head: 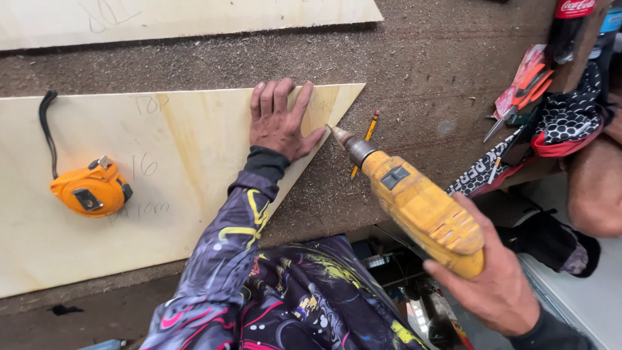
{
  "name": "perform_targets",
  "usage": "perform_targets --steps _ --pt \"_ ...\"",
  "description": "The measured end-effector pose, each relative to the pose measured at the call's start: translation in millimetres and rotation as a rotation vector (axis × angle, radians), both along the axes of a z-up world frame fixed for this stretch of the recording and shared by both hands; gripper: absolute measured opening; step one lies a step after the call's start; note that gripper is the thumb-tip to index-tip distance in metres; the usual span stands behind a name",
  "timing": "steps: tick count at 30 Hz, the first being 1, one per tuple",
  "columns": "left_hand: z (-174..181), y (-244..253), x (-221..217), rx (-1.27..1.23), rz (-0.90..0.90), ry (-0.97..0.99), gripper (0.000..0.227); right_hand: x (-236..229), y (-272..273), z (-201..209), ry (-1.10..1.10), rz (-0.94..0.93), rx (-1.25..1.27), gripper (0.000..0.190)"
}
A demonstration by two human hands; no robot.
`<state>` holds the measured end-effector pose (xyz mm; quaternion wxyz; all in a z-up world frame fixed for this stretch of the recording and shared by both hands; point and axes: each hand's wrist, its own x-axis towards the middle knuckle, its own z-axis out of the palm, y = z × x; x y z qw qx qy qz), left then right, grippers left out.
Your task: Measuring wood panels with a tape measure and pencil, then drilling holes using a power drill.
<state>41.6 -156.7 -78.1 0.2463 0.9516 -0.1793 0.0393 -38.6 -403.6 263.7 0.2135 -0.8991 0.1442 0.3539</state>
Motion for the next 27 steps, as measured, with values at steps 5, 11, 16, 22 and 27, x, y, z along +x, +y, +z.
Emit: perform_targets --steps 5,11,16,22,27 --pt "4 4 2 -0.068 0.008 0.054 0.084 -11 37 -1 0.153 0.131 -0.412 0.118" --pt "-11 2 1 -0.019 -0.014 0.059 0.086 9 58 3 0.199 0.027 -0.428 0.114" --pt "-10 3 0 0.036 -0.031 0.099 0.090 25 85 1 0.257 -0.337 -0.399 0.110" --pt "-4 4 2 -0.004 -0.032 0.161 0.098 15 100 -6 0.136 -0.378 -0.462 0.110" --pt "-6 4 4 -0.029 -0.017 0.162 0.082 24 103 -9 0.067 -0.445 -0.374 0.103"
